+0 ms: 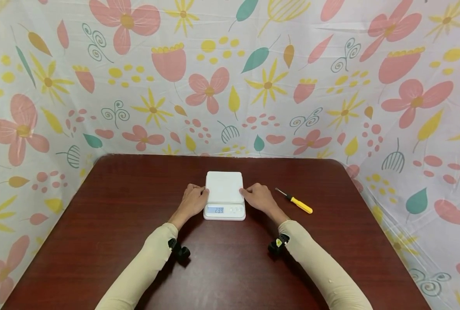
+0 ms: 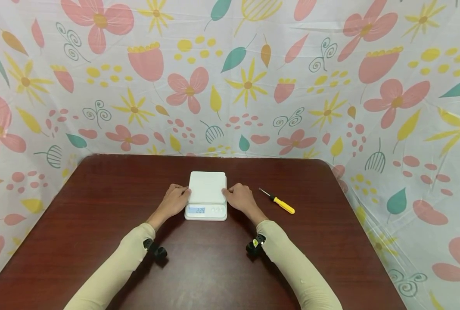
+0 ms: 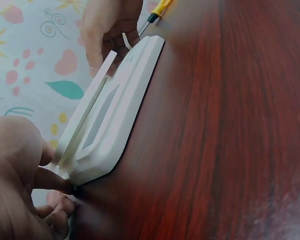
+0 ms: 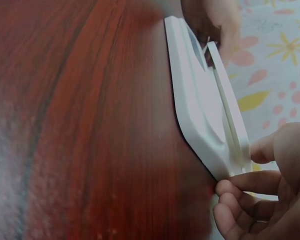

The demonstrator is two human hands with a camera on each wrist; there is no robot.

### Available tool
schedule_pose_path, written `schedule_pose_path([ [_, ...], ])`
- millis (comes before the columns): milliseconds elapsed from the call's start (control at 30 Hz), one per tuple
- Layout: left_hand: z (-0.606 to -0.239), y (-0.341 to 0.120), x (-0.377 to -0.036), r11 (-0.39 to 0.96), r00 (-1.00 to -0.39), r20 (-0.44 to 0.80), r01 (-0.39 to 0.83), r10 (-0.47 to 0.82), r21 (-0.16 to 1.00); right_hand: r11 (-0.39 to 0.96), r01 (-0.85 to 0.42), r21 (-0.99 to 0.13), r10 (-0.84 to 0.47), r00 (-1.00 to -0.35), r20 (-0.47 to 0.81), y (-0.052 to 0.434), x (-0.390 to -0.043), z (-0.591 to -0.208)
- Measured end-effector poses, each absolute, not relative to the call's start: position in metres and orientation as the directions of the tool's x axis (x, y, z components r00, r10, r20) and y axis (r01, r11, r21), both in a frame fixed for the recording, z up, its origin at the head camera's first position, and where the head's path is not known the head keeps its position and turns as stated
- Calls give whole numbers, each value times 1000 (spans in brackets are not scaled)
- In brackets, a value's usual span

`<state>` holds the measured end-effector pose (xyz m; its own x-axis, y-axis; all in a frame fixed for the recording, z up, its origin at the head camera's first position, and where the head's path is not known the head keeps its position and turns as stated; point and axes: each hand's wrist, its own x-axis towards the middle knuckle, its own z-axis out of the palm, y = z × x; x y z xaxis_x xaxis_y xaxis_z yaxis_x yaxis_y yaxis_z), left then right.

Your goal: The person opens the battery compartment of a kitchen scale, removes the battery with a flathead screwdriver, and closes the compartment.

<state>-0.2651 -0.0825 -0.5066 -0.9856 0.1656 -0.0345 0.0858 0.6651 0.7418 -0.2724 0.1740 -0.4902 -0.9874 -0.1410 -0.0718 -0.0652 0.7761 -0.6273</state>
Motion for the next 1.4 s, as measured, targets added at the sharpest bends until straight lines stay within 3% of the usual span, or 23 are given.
schedule_pose_path([
  [700,-506,-88,-259,554,-994,20,77,108,829,728,54,-684,5,-997,-74,167,-259,-483],
  [1133,-499,-98,-256,470,-996,20,58,84,881,439,214,-873,-25,-968,-250,179,-258,-483],
  [1400,-494,-104,-258,343,-987,10,65,160,937,296,255,-921,-93,-952,-293,192,-267,-480],
])
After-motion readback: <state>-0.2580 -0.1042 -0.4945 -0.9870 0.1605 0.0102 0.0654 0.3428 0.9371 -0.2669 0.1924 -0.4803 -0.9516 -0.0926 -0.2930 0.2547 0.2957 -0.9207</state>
